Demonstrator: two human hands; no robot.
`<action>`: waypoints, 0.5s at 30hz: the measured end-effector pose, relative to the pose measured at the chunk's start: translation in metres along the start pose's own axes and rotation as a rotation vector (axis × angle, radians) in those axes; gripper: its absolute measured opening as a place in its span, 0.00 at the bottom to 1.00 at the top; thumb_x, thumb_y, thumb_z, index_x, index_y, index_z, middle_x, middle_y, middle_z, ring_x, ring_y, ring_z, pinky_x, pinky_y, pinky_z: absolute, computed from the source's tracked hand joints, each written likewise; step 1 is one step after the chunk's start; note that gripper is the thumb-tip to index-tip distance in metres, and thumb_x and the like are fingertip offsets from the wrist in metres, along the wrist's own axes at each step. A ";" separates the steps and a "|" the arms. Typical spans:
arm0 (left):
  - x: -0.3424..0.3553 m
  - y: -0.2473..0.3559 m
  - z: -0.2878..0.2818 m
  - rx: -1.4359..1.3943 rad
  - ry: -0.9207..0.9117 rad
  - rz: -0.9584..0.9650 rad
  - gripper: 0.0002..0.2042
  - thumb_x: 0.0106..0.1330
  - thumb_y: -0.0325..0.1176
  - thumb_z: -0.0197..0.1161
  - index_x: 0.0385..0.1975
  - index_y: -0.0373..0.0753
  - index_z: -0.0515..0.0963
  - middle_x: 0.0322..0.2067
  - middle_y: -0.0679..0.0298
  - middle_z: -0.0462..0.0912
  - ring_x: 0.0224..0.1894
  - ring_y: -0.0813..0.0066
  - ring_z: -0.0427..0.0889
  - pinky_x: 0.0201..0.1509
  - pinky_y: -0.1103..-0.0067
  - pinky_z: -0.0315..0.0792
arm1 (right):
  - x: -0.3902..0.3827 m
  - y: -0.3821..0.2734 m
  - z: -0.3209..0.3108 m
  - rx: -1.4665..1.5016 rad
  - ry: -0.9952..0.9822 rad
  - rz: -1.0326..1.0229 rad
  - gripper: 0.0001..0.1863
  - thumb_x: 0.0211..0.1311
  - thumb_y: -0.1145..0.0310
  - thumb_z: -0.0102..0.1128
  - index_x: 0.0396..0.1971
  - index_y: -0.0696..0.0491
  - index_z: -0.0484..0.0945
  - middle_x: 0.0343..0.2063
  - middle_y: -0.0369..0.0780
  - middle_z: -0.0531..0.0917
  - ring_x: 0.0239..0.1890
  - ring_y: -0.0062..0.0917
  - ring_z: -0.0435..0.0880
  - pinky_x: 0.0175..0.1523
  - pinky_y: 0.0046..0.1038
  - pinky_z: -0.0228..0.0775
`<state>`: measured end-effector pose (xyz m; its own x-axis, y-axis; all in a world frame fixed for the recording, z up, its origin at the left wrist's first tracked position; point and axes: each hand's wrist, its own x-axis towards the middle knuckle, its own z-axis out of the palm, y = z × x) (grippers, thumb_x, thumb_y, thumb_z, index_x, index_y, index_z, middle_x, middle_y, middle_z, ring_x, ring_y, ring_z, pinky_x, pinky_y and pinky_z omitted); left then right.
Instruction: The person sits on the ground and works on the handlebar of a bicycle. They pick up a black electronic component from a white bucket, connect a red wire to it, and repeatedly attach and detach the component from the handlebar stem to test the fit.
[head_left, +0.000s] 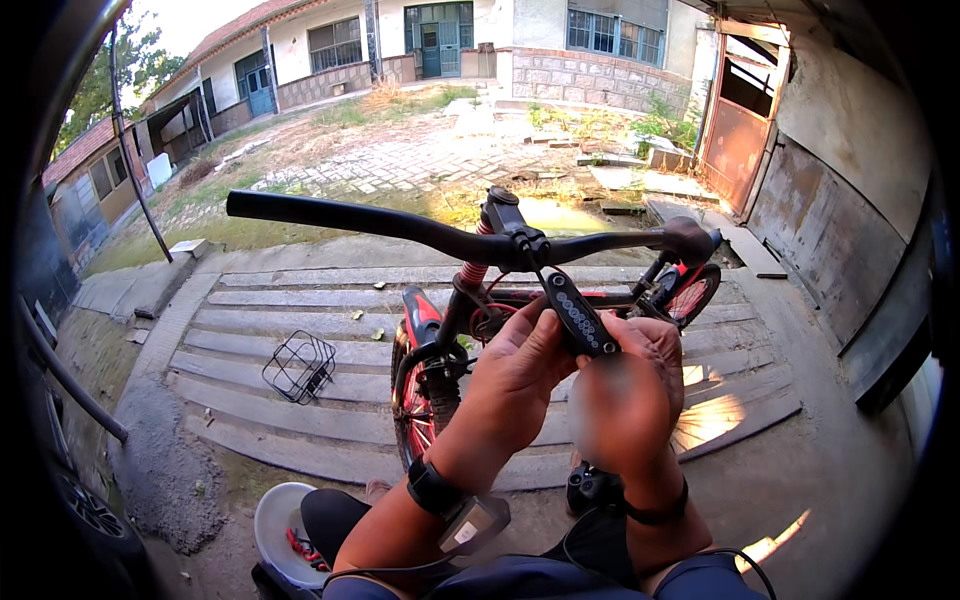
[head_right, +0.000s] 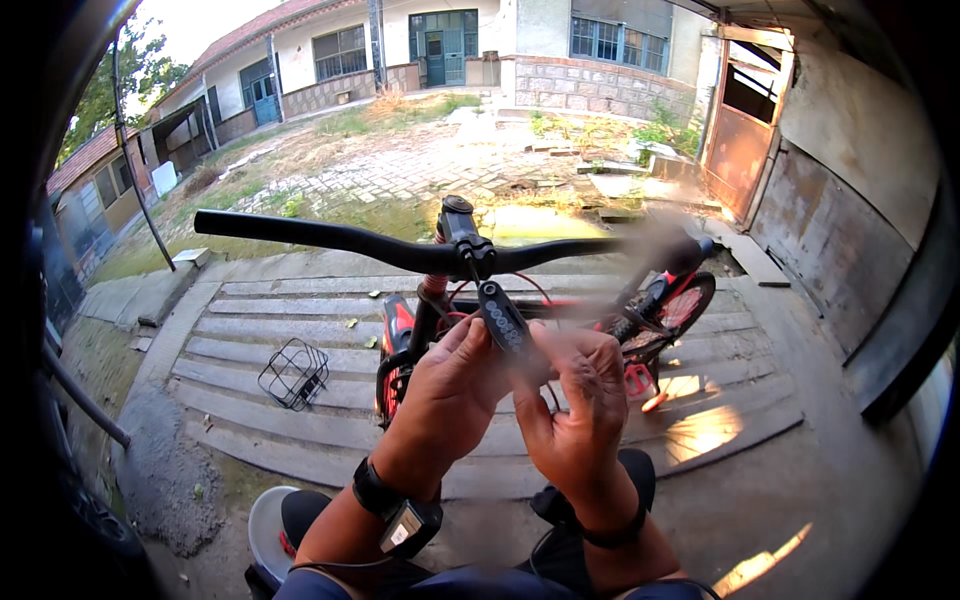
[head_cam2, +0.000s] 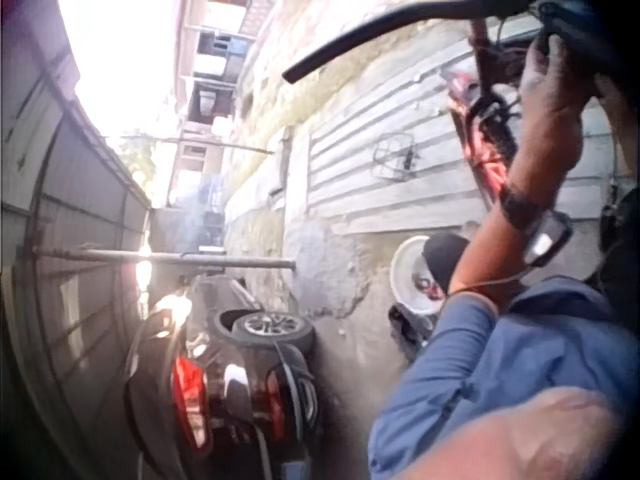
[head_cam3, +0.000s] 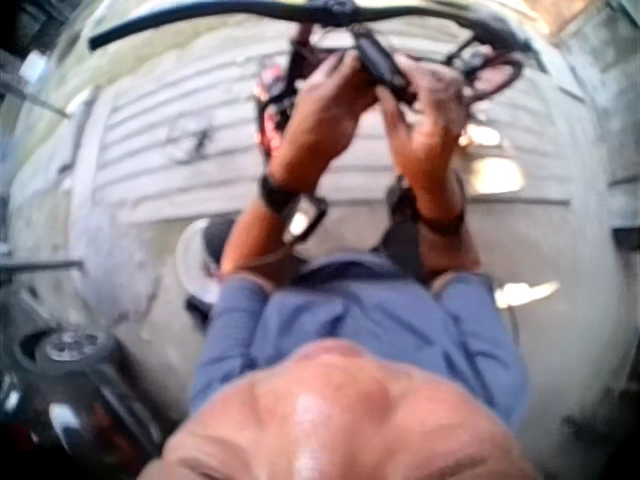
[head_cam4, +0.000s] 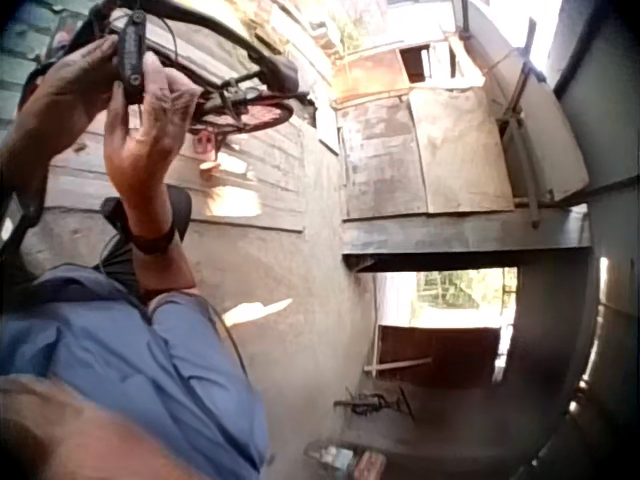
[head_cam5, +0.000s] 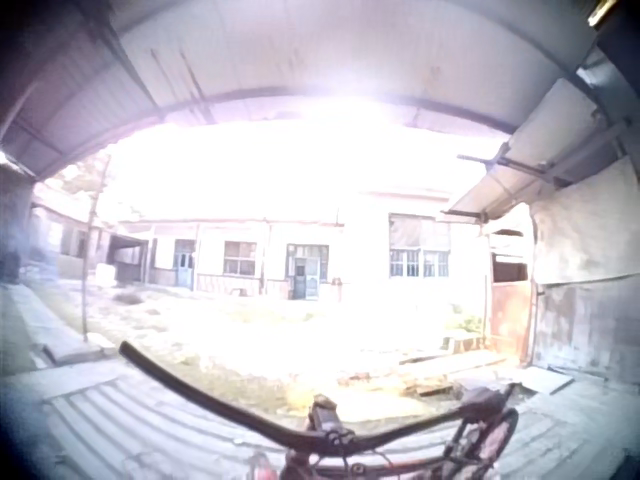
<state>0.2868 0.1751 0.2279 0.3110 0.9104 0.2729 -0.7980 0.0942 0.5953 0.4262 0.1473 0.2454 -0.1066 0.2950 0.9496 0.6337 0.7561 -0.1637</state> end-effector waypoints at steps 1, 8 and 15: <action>-0.001 -0.001 0.000 -0.009 0.014 -0.014 0.18 0.75 0.42 0.57 0.57 0.38 0.72 0.49 0.62 0.82 0.50 0.74 0.81 0.55 0.74 0.73 | 0.000 0.001 -0.001 0.003 -0.003 0.004 0.24 0.48 0.84 0.69 0.50 0.58 0.80 0.44 0.45 0.79 0.41 0.37 0.80 0.45 0.31 0.74; -0.002 0.000 -0.004 -0.058 -0.074 -0.014 0.19 0.73 0.45 0.59 0.55 0.39 0.73 0.50 0.63 0.82 0.53 0.72 0.81 0.59 0.70 0.73 | -0.003 0.009 -0.003 0.019 -0.070 -0.032 0.23 0.52 0.80 0.69 0.51 0.54 0.81 0.50 0.47 0.76 0.47 0.35 0.79 0.46 0.30 0.74; -0.006 0.002 0.000 0.025 -0.054 0.038 0.22 0.78 0.43 0.45 0.60 0.31 0.71 0.56 0.50 0.79 0.61 0.60 0.77 0.69 0.64 0.66 | -0.011 -0.001 -0.004 0.225 -0.066 0.281 0.35 0.53 0.52 0.76 0.55 0.57 0.74 0.52 0.44 0.75 0.49 0.27 0.78 0.47 0.25 0.73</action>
<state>0.2833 0.1702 0.2279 0.3083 0.8901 0.3358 -0.7967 0.0487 0.6025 0.4299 0.1410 0.2360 -0.0066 0.5409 0.8410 0.4613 0.7479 -0.4774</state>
